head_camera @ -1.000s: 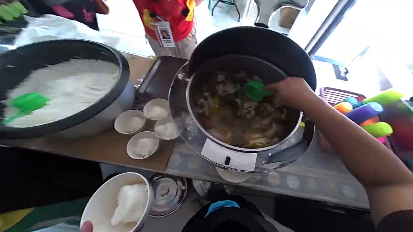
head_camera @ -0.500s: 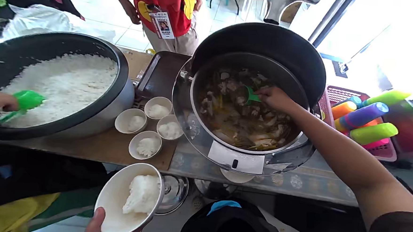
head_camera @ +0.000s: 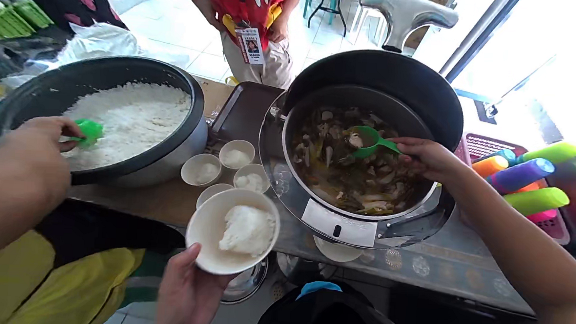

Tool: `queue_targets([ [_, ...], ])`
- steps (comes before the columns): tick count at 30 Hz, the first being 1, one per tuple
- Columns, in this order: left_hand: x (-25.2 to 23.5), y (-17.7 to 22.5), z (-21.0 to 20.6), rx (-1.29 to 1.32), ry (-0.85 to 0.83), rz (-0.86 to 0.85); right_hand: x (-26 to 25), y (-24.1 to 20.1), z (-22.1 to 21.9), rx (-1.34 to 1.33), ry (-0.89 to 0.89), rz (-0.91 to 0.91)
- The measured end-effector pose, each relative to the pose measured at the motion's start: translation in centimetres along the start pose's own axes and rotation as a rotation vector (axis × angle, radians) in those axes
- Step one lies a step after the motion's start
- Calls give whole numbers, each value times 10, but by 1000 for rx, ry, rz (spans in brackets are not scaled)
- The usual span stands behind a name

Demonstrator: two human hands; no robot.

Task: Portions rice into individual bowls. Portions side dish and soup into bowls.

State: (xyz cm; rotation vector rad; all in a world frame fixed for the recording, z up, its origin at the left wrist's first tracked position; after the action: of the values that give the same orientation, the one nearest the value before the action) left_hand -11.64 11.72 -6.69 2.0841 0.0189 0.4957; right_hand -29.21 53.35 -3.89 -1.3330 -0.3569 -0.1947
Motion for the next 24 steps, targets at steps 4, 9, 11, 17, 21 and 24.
queue_targets([
  [4,-11,-4,-70,-41,-182,72,24,-35,15,-30,19,128],
  [9,-32,-20,-139,-22,-256,219,59,-83,24,-67,-35,298],
  [11,-39,-27,-156,9,-264,265,73,-95,22,-44,-29,325],
  [17,-44,-43,-175,67,-248,316,97,-87,0,180,21,346],
  [21,-41,-45,-177,64,-264,318,114,-81,-18,708,132,666],
  [24,-39,-44,-176,33,-264,308,133,-81,-40,1116,254,1017],
])
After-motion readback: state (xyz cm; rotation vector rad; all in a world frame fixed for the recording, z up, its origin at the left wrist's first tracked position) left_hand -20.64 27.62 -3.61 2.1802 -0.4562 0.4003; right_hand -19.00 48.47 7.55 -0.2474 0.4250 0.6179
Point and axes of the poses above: each hand's wrist, its own x-axis away from the middle knuckle, its own z-axis out of the back of the hand, y = z × x, the point moved 4 cm from there along -x, towards the middle knuckle, and after that the axes turned 4 degrees about y, right-handed, at the moved point
